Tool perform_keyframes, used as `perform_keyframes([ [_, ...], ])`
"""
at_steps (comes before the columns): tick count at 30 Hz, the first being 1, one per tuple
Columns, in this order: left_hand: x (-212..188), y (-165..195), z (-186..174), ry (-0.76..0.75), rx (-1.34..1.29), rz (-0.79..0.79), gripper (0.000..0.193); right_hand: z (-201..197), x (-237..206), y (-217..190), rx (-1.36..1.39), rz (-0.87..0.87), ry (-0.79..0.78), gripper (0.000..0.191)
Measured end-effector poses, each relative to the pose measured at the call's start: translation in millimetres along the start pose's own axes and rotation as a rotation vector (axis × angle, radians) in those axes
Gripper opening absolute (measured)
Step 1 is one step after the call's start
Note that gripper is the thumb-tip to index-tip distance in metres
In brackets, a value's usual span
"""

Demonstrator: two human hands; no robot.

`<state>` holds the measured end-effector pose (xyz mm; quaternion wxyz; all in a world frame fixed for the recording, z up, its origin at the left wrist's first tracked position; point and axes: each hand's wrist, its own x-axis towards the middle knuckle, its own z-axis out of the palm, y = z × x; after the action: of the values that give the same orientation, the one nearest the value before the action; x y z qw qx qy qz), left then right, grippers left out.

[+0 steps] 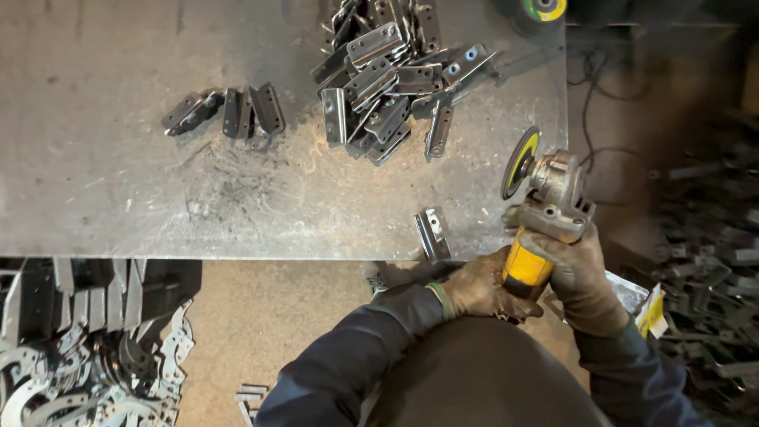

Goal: The person picks up small metal bracket parts one at a time from a pile on a steel workbench and grinds their edges with an angle grinder, producing sparks, then places the finished pieces back on the table. They continue through the pile, repositioning each part to grind different edges.

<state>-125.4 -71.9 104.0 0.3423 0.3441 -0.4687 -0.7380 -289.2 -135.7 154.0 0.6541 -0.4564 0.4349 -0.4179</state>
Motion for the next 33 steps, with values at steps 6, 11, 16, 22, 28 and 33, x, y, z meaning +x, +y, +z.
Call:
perform_keyframes([
  [6,-11,10,-27,-0.043,0.318,-0.042,0.09,10,-3,16,0.04,-0.031,0.066,0.046],
  [11,-15,7,-48,-0.186,0.518,-0.049,0.08,21,-25,12,0.014,0.099,0.254,0.044],
  [16,-51,-15,-90,0.525,0.687,-0.079,0.038,23,-44,3,0.044,0.039,0.389,0.056],
  [22,-31,-48,-128,0.693,0.734,0.035,0.049,23,-64,-4,-0.028,0.016,0.429,0.071],
  [28,-25,-51,-121,0.518,0.766,-0.179,0.034,32,-71,-20,-0.143,0.042,0.412,0.076],
  [33,-29,-30,-96,0.459,1.056,0.05,0.028,21,-79,-31,-0.182,0.216,0.398,0.064],
])
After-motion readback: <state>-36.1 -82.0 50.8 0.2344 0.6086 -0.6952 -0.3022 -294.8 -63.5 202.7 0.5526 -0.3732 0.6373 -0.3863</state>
